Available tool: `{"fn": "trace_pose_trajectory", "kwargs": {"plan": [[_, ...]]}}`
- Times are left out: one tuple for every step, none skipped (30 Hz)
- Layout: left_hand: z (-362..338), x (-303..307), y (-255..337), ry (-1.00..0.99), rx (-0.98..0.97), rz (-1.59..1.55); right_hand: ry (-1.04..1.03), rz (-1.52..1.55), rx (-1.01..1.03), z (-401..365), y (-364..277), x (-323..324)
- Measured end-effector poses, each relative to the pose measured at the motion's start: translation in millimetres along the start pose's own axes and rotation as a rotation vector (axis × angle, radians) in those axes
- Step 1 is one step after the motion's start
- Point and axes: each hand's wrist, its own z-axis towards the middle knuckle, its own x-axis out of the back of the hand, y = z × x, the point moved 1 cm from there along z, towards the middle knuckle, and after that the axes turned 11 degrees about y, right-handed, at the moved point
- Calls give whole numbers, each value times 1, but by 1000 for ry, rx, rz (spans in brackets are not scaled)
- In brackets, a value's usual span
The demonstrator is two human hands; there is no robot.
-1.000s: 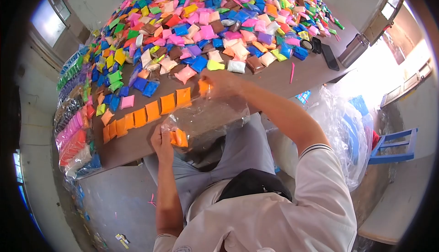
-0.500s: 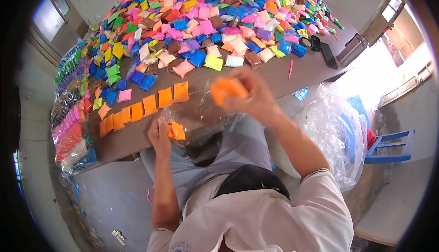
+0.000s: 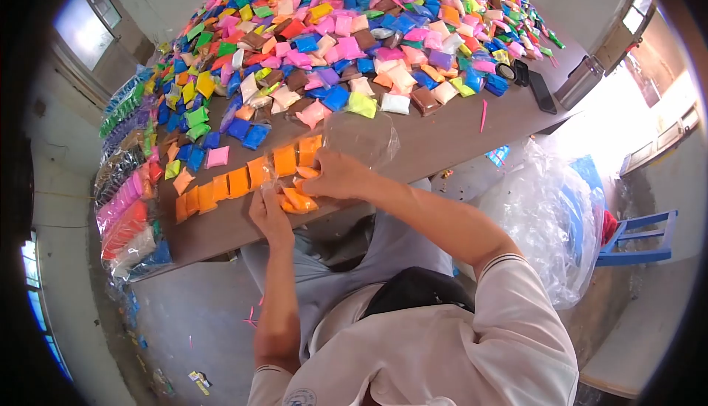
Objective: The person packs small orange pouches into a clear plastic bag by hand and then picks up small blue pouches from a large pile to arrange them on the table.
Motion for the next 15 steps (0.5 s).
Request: {"fn": "trace_pose_trajectory", "kwargs": {"plan": [[2,-1,-1,-9,-19,17,15,-66,12,1,0,-2],[4,-1,-2,-18,-36,34,30,-133,24,2,0,-3],[5,-1,-2,-23,-41,48,44,-201,34,1,1,-4],[5,-1,-2,-29,-45,62,9,-251,44,1,0,-3],[6,-1,-2,-34,-49,75,-26,-300,54,-1,-2,-1],[5,-1,-2,-42,-53,74,-62,-350,63,-2,-2,0],[4,0,-3,-50,-56,74,-51,-325,95,-2,1,0],[3,1,-3,-59,-60,74,-40,-299,127,-2,6,-1],[2,2,-2,-71,-71,82,-29,-274,160,-3,9,-1],[0,2,-1,-82,-82,91,-30,-262,175,-4,10,1],[0,2,0,-93,-94,99,-31,-251,191,-6,9,3],[-1,1,0,-88,-97,95,-32,-240,206,-8,9,4],[-1,1,-2,-82,-101,92,-41,-250,208,-10,9,3],[0,0,-3,-77,-104,88,-49,-260,209,-12,8,1],[0,0,-4,-80,-102,78,-57,-270,210,-14,8,0]]}}
